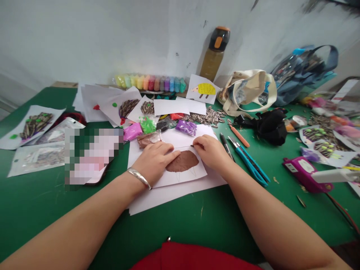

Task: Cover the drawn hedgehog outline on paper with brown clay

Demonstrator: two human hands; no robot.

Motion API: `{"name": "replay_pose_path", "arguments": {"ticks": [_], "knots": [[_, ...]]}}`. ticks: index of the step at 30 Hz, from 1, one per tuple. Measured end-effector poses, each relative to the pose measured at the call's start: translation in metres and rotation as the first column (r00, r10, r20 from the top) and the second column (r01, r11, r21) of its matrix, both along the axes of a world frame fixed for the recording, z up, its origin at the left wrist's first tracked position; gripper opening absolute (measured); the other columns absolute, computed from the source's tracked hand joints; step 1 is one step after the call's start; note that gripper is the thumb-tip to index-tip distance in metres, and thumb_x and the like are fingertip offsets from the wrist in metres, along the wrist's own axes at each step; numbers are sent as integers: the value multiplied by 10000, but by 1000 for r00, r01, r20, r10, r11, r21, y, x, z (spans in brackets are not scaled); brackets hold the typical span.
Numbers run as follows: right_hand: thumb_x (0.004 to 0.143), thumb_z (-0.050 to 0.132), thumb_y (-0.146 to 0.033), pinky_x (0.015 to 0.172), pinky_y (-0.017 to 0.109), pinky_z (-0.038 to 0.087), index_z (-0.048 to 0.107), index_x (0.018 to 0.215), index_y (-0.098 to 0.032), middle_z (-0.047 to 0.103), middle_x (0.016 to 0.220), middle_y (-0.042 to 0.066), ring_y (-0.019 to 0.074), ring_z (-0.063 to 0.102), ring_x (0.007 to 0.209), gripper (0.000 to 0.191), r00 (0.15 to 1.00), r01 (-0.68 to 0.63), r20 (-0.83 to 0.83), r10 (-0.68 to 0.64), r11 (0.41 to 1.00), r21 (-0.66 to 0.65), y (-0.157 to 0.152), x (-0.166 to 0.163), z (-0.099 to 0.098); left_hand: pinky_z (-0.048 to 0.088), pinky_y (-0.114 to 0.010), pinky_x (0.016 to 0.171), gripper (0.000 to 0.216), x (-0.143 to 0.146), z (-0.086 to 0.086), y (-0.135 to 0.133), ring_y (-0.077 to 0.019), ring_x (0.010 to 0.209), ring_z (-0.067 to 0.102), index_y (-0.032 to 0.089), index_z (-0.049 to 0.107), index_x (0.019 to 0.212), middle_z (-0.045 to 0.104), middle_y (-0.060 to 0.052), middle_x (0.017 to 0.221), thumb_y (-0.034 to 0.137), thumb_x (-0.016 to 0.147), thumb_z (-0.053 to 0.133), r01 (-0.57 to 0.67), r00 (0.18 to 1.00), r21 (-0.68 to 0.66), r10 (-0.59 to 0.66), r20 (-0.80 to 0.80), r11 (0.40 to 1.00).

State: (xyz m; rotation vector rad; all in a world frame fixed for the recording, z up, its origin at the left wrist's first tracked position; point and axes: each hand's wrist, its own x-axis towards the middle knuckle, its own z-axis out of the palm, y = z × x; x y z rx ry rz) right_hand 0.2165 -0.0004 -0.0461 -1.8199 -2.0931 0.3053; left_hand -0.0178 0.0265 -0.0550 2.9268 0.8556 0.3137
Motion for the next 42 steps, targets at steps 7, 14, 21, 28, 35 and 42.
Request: {"name": "replay_pose_path", "arguments": {"ticks": [7,14,21,28,35,42], "knots": [[854,459,-138,742,285,372,648,861,-186,624,881,60,196,554,862,195,1000,-2,2,2,1000,7,0,0,-1,365,-420,894,448,3,2,-2,-253,1043,485,284,534,1320,572,-78,1169,133,917,409,-53,997,-13,53,-51,998],[857,448,-136,735,284,370,645,859,-191,622,880,59,195,551,861,205,1000,-3,3,3,1000,5,-1,0,-1,368,-410,865,468,2,0,-1,-248,1002,481,280,507,1343,577,-82,1151,123,920,378,-26,1000,15,26,-4,1000],[854,457,-139,738,284,375,649,863,-187,625,883,61,195,555,861,198,1000,-7,-8,7,1000,0,-1,0,1,372,-411,890,495,1,-1,-2,-245,1044,490,281,496,1345,579,-76,1176,91,896,412,-38,999,15,38,-8,999],[884,439,-160,762,287,380,663,917,-181,642,915,71,198,563,892,228,1000,2,-11,-2,1000,-6,-1,0,0,417,-415,935,440,-4,0,4,-234,1072,531,166,559,1245,602,-99,1186,45,840,436,50,996,-52,-46,75,997],[909,412,-184,760,305,405,676,955,-193,664,932,70,202,579,871,268,1000,7,-13,-6,999,39,-6,3,6,454,-416,928,341,-5,7,7,-231,1052,565,142,596,1161,632,-113,1139,68,867,441,99,988,-84,-88,129,991],[817,441,-31,958,411,373,675,1122,-260,588,1251,72,248,484,1128,448,901,-423,121,417,905,31,-29,-16,22,445,-409,947,312,-7,3,8,-221,1066,555,178,578,1178,617,-98,1159,117,900,450,93,990,-68,-85,109,993]]}}
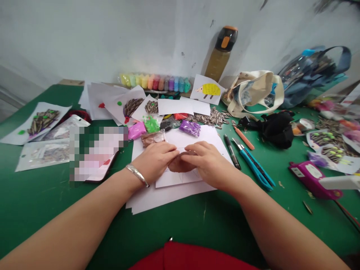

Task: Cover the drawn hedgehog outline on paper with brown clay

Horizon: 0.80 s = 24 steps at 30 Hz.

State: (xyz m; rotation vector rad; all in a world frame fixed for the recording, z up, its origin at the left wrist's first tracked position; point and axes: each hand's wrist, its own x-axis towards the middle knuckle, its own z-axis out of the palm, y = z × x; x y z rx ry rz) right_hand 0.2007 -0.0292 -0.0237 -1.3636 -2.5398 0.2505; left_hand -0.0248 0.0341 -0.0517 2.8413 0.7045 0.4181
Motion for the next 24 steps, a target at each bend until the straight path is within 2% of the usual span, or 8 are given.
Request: {"name": "replay_pose_path", "arguments": {"ticks": [2,6,12,17,21,24], "knots": [[818,466,-45,1033,469,312,665,1143,-272,539,1330,64,273,416,1231,443,995,-45,83,46,999,-19,-3,-4,0,440,-422,957,327,-1,-1,0,-226,1084,547,182,569,1193,608,-101,1175,114,897,446,1,1000,12,-1,5,1000],[805,464,-39,1103,546,204,644,1177,-295,501,1380,44,297,330,1329,486,985,-30,167,38,998,-54,-3,-3,0,441,-426,958,325,-1,-1,0,-226,1082,543,172,567,1192,608,-104,1170,105,896,448,4,1000,16,-4,2,1000],[795,430,-14,1107,593,185,541,1316,-333,384,1494,39,300,291,1368,621,989,5,151,-1,1000,-26,-3,1,0,442,-422,960,288,0,-1,0,-228,1081,548,163,593,1135,612,-106,1154,106,904,431,-1,1000,28,0,10,1000],[839,447,-61,1120,583,174,568,1282,-334,443,1446,38,292,299,1366,534,983,-18,182,30,997,-70,-4,-4,-1,452,-430,948,302,0,-2,1,-228,1077,552,177,580,1167,613,-102,1155,126,900,447,1,1000,33,-1,3,999],[827,436,-43,1111,609,164,529,1320,-342,355,1510,48,311,272,1382,584,982,7,190,-1,999,-33,-4,-6,-2,444,-428,963,297,-1,-2,1,-232,1104,542,170,587,1151,607,-106,1171,108,903,434,-6,1000,38,6,9,999],[820,440,-45,1108,625,154,522,1326,-322,355,1509,60,328,268,1384,583,979,-6,206,11,1000,-27,-4,-7,-1,448,-432,956,302,0,-3,0,-233,1089,545,155,584,1158,609,-110,1159,100,900,436,1,1000,31,-1,9,1000]]}}
